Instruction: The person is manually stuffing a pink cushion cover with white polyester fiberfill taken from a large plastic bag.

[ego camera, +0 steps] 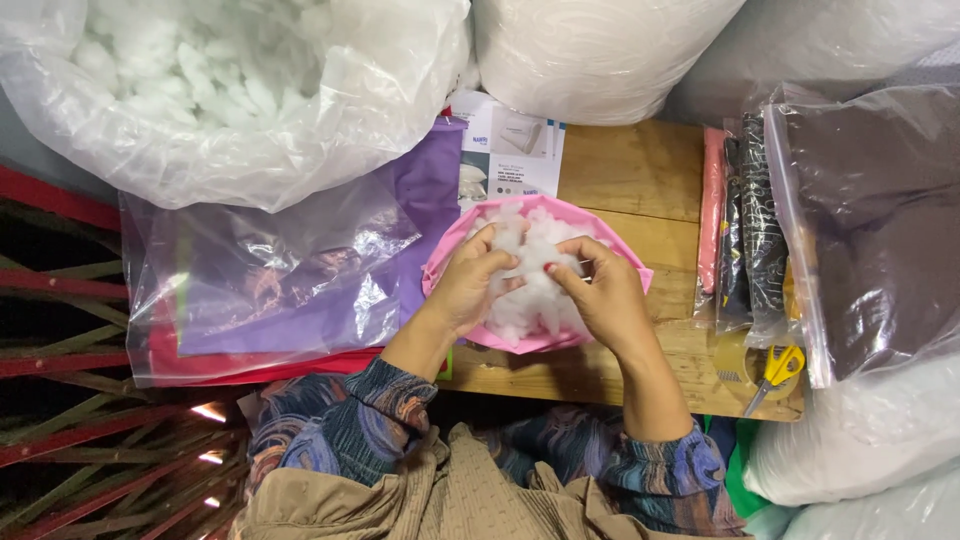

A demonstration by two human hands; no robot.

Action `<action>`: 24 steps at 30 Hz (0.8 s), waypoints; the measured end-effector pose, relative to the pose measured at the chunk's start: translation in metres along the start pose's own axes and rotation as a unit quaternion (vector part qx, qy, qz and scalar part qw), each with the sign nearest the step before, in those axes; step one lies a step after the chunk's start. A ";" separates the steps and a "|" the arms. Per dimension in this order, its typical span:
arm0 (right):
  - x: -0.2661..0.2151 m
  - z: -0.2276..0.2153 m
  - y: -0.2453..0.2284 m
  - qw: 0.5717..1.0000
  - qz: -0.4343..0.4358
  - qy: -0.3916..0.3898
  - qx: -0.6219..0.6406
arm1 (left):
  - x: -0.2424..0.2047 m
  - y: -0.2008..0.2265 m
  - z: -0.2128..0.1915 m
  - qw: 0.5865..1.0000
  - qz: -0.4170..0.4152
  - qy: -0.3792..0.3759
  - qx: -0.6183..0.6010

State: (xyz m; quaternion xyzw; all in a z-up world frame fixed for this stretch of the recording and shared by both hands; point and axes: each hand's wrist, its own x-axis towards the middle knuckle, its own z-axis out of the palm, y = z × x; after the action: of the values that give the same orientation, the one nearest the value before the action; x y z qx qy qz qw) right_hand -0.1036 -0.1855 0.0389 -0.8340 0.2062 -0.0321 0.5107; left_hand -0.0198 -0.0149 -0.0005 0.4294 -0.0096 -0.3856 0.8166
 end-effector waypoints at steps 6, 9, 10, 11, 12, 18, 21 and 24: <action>-0.004 -0.010 -0.013 0.986 -0.038 0.137 -0.091 | -0.002 0.010 -0.005 0.990 0.024 0.094 0.107; 0.004 -0.011 -0.007 0.967 -0.099 0.184 -0.144 | -0.001 0.016 -0.010 0.979 0.061 0.130 0.143; 0.007 -0.010 -0.004 0.967 -0.099 0.184 -0.144 | -0.001 0.016 -0.010 0.979 0.061 0.130 0.143; 0.010 -0.009 -0.002 0.965 -0.101 0.186 -0.154 | -0.002 0.017 -0.010 0.973 0.078 0.136 0.170; 0.013 -0.008 0.001 0.963 -0.104 0.188 -0.163 | -0.002 0.017 -0.011 0.966 0.094 0.142 0.197; 0.031 0.003 0.022 0.946 -0.107 0.132 -0.276 | 0.015 -0.004 -0.029 0.937 0.092 0.126 0.311; 0.050 0.019 0.058 0.924 -0.015 -0.033 -0.381 | 0.009 -0.002 -0.026 0.924 0.059 0.115 0.360; 0.052 0.025 0.057 0.905 0.015 -0.109 -0.411 | 0.010 -0.005 -0.028 0.925 0.062 0.099 0.361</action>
State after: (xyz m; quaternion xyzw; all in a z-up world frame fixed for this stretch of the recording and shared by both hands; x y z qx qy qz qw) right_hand -0.0676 -0.2068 -0.0302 -0.9652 0.1561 0.1543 0.1419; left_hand -0.0058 -0.0032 -0.0249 0.7299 -0.0940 -0.2597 0.6253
